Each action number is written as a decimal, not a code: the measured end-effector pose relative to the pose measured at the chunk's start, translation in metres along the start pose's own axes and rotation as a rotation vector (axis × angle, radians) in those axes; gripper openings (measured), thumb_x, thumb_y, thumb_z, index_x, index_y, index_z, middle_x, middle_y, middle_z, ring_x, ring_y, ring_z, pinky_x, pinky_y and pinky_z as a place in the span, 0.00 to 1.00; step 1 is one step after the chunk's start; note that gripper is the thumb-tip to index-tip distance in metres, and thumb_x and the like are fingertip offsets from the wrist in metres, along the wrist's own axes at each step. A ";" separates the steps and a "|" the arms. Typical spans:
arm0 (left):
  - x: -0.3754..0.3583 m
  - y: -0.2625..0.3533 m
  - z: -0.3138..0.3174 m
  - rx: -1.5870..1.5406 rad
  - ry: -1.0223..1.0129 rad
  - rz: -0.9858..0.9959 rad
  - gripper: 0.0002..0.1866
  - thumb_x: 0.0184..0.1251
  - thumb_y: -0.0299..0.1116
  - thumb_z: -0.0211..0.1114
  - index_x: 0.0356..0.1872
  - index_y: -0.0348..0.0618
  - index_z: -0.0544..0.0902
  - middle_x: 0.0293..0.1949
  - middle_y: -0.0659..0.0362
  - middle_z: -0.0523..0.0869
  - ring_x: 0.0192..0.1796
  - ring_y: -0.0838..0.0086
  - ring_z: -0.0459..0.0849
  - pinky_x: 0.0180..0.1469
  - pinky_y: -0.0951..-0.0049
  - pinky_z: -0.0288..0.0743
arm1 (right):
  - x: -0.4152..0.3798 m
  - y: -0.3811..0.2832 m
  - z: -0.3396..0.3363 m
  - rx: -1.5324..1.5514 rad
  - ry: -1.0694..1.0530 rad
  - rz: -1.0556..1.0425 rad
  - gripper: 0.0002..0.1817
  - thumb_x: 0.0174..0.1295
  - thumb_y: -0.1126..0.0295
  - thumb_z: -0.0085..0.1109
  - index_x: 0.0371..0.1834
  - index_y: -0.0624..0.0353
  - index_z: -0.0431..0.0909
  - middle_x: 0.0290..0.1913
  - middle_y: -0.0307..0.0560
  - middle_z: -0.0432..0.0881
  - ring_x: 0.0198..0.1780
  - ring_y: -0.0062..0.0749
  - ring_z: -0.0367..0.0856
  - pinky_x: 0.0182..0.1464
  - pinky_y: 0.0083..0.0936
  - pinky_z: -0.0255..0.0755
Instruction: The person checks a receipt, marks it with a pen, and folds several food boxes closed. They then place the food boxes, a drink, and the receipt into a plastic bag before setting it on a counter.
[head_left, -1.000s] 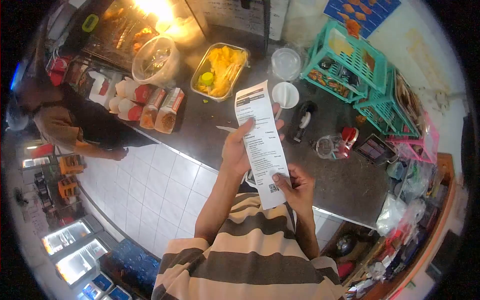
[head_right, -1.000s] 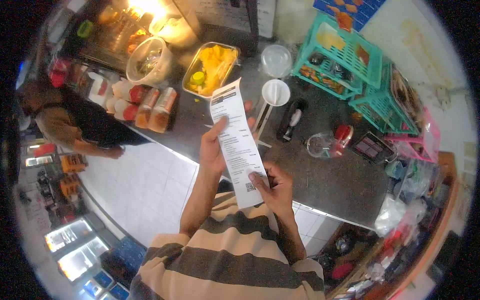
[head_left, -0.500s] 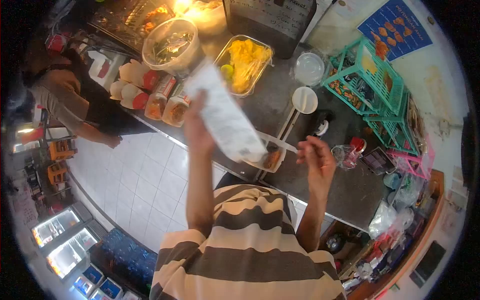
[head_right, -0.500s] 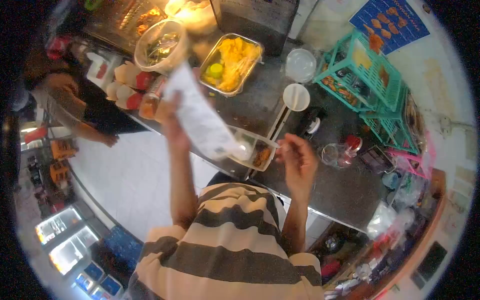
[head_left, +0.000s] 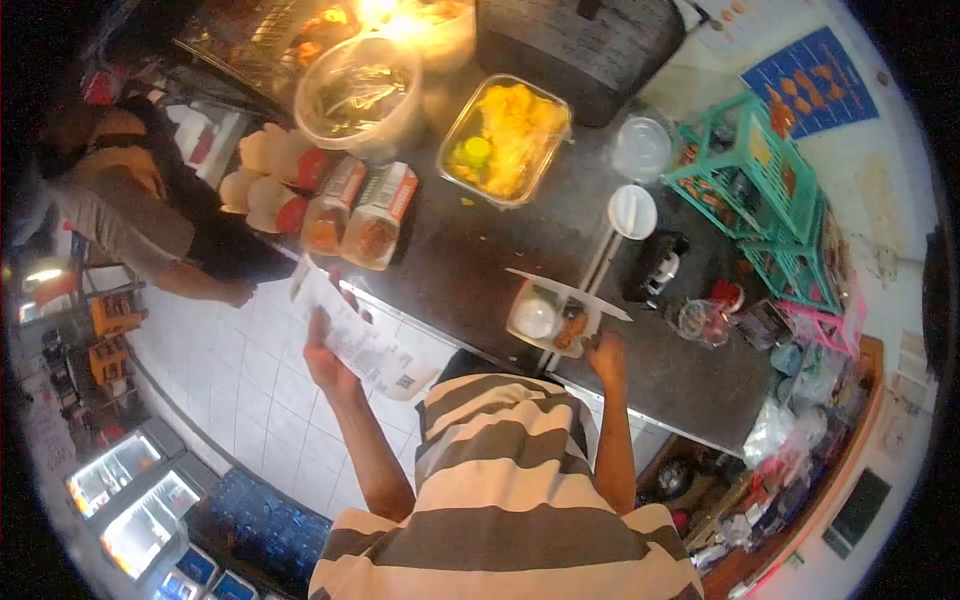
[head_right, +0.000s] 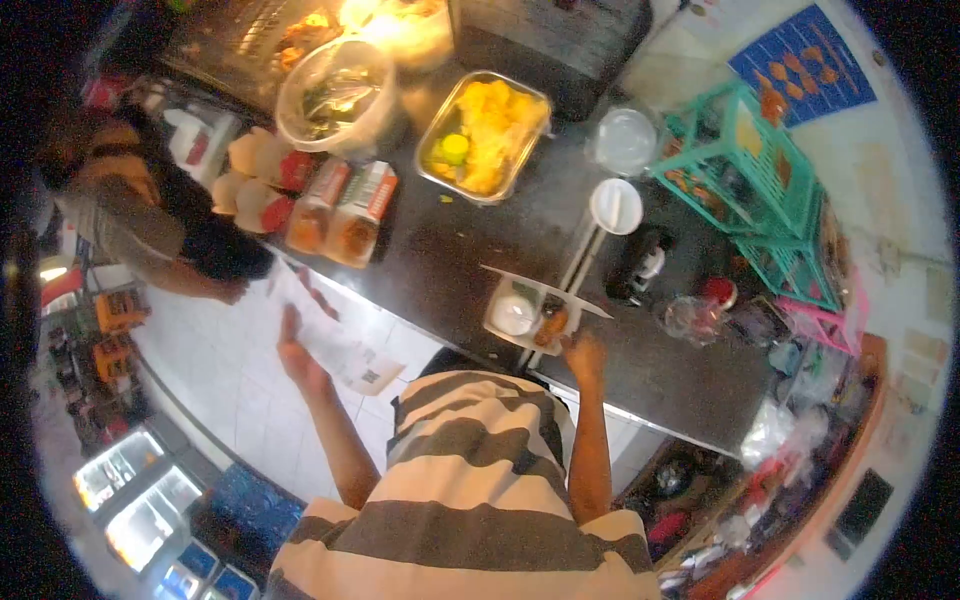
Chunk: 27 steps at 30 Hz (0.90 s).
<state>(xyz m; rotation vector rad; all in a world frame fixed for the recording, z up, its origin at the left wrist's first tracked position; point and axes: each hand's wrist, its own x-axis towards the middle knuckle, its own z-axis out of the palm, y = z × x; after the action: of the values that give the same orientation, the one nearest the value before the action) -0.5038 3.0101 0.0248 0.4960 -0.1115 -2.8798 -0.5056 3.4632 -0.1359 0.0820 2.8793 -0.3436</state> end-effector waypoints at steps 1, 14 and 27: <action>-0.005 0.006 -0.011 0.019 0.037 0.006 0.31 0.76 0.32 0.46 0.78 0.50 0.50 0.75 0.52 0.62 0.63 0.54 0.78 0.60 0.39 0.74 | 0.002 0.011 0.027 0.094 -0.075 0.119 0.16 0.59 0.64 0.65 0.31 0.71 0.81 0.26 0.65 0.83 0.31 0.55 0.86 0.37 0.43 0.77; -0.003 -0.011 -0.030 0.141 0.140 -0.122 0.29 0.75 0.34 0.50 0.76 0.52 0.57 0.73 0.49 0.66 0.57 0.54 0.81 0.54 0.42 0.77 | -0.023 0.075 0.038 0.434 0.038 0.464 0.14 0.62 0.67 0.61 0.46 0.67 0.80 0.26 0.56 0.85 0.24 0.37 0.86 0.33 0.37 0.78; 0.024 -0.160 0.007 0.226 -0.089 -0.535 0.30 0.74 0.37 0.51 0.75 0.43 0.58 0.71 0.48 0.68 0.60 0.58 0.80 0.57 0.46 0.79 | -0.046 -0.097 -0.120 1.372 -0.338 -0.014 0.16 0.66 0.71 0.63 0.55 0.63 0.79 0.46 0.44 0.86 0.45 0.25 0.83 0.49 0.23 0.77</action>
<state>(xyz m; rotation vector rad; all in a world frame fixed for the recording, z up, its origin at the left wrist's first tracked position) -0.5603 3.1611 0.0056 0.4981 -0.3744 -3.4371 -0.4967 3.3959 0.0101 0.1993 1.8108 -1.9736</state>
